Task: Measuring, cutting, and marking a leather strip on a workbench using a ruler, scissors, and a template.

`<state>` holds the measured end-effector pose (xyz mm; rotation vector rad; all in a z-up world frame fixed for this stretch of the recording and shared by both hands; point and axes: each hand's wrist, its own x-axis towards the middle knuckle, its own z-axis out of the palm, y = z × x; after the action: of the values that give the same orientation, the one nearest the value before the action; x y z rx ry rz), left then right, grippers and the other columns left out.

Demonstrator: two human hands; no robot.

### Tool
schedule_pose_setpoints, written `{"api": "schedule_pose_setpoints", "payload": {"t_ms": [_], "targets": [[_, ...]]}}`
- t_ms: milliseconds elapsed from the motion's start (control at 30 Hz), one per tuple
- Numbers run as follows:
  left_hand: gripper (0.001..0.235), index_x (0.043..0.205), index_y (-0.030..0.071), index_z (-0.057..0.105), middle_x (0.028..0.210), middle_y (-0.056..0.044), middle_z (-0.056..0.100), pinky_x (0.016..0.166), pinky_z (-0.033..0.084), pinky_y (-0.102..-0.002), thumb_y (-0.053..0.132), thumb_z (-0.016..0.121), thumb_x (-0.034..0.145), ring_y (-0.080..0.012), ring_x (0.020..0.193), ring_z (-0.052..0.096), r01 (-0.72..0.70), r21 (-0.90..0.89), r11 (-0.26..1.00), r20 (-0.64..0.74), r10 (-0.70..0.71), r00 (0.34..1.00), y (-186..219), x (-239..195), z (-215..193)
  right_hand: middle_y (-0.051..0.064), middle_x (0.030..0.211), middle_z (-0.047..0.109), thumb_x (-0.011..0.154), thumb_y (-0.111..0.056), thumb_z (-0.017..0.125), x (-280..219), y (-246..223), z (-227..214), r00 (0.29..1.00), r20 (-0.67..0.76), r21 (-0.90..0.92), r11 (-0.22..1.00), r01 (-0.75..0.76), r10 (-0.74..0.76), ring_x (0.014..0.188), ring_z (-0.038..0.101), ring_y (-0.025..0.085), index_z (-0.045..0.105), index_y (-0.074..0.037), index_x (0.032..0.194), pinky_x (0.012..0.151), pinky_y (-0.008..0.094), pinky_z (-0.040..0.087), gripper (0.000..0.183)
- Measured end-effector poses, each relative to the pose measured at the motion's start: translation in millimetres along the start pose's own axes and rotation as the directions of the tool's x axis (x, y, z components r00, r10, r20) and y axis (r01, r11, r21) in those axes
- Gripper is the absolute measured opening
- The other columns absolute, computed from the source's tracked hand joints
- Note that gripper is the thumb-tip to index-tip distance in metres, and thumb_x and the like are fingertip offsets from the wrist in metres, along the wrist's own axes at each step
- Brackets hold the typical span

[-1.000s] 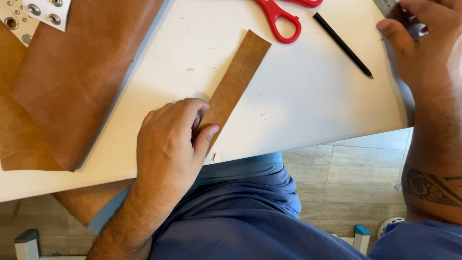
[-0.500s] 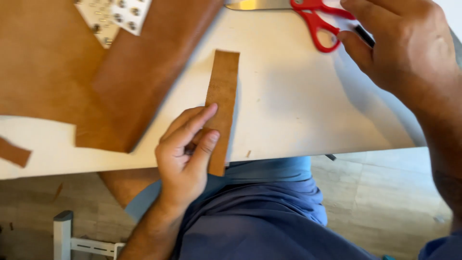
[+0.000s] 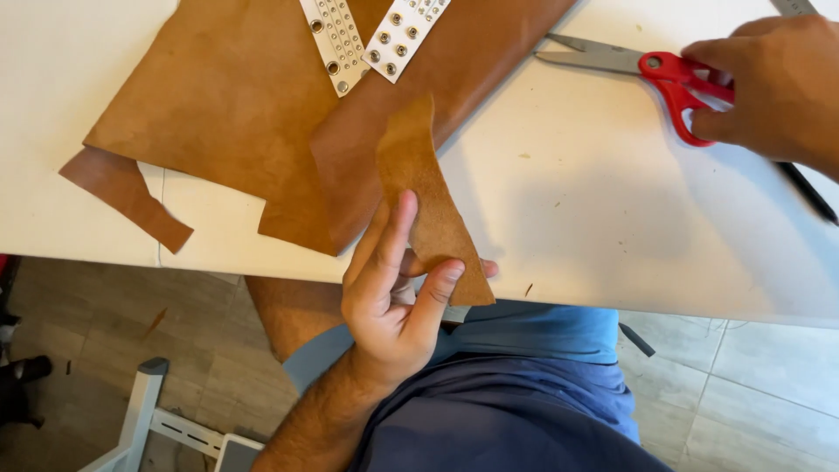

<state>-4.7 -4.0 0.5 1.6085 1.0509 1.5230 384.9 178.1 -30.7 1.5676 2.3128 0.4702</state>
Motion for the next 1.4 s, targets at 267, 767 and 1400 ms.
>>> {"api": "schedule_pose_setpoints", "payload": {"t_ms": [267,767,1400], "targets": [[0.064,0.157,-0.004,0.025,0.088,-0.013,0.083,0.122,0.039,-0.026,0.012,0.062,0.106,-0.0129,0.122,0.064,0.036,0.103,0.994,-0.019,-0.034,0.999,17.8,15.0,-11.3,0.027,0.117,0.062,0.081,0.003,0.057,-77.2,26.9,26.0,0.971,0.239,0.966,0.109,-0.236,-0.016,0.095,0.060,0.036,0.047,0.006,0.167,0.070,0.038,0.043,0.087],[0.082,0.161,0.003,0.036,0.173,-0.018,0.037,0.055,0.032,-0.015,0.012,0.087,0.097,-0.0055,0.071,0.032,0.175,0.189,0.966,-0.089,-0.160,0.983,2.2,2.9,-24.0,0.019,0.078,0.077,0.066,-0.007,0.091,-144.6,-161.5,-90.3,0.958,0.131,0.770,-0.584,-0.259,-0.253,0.069,0.077,0.022,0.066,0.010,0.117,0.057,0.028,0.069,0.059],[0.119,0.167,0.003,0.024,0.180,-0.013,0.027,0.051,0.033,-0.016,0.019,0.110,0.087,-0.0037,0.066,0.034,0.198,0.335,0.921,-0.027,-0.200,0.979,1.3,-17.6,-47.9,-0.007,0.077,0.072,0.086,-0.058,0.064,-108.5,-199.3,-126.4,0.945,-0.159,0.982,-0.148,0.121,-0.284,0.064,0.069,0.008,0.066,-0.012,0.114,0.060,0.023,0.055,0.055]]}}
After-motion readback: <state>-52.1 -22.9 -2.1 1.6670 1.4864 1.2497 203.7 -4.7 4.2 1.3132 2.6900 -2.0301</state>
